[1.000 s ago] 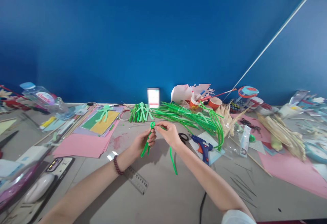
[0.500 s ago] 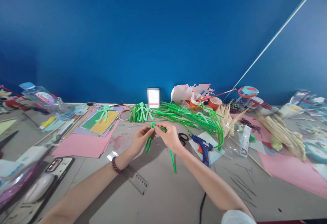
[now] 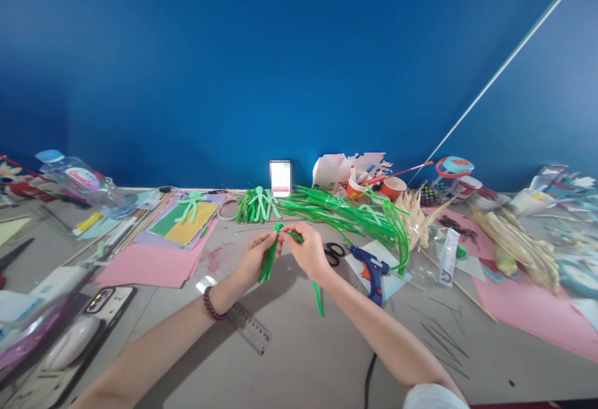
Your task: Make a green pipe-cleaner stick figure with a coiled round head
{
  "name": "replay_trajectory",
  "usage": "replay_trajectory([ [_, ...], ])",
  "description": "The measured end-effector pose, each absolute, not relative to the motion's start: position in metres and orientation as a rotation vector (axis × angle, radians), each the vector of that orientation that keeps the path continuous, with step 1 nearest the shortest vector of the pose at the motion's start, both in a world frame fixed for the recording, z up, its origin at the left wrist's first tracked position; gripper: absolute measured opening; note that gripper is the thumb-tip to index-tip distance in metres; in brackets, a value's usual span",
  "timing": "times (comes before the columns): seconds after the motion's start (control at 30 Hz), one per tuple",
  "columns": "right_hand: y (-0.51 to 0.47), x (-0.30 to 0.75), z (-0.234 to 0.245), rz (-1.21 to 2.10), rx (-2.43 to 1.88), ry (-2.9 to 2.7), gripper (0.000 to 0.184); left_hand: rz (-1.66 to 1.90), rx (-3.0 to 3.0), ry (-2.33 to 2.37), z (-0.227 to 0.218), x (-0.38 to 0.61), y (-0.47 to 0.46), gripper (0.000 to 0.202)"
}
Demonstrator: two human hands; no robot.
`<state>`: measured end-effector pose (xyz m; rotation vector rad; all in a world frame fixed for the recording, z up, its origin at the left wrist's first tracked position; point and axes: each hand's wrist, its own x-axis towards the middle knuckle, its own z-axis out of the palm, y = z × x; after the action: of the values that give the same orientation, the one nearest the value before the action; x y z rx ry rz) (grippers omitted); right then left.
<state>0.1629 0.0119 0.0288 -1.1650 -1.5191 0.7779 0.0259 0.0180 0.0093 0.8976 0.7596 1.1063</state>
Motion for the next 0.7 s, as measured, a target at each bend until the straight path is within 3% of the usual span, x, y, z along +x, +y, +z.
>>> replay_trajectory([
  [0.47, 0.0114, 0.1657, 0.0309, 0.646, -1.185, -1.574, 0.01, 0.979, 0.887, 0.783, 0.0092, 0.0253, 0.0174, 0.042],
  [0.7, 0.0088, 0.1645, 0.032, 0.453, -1.163, -1.672, 0.01, 1.115, 0.962, 0.835, 0.0181, 0.0279, 0.0138, 0.031],
])
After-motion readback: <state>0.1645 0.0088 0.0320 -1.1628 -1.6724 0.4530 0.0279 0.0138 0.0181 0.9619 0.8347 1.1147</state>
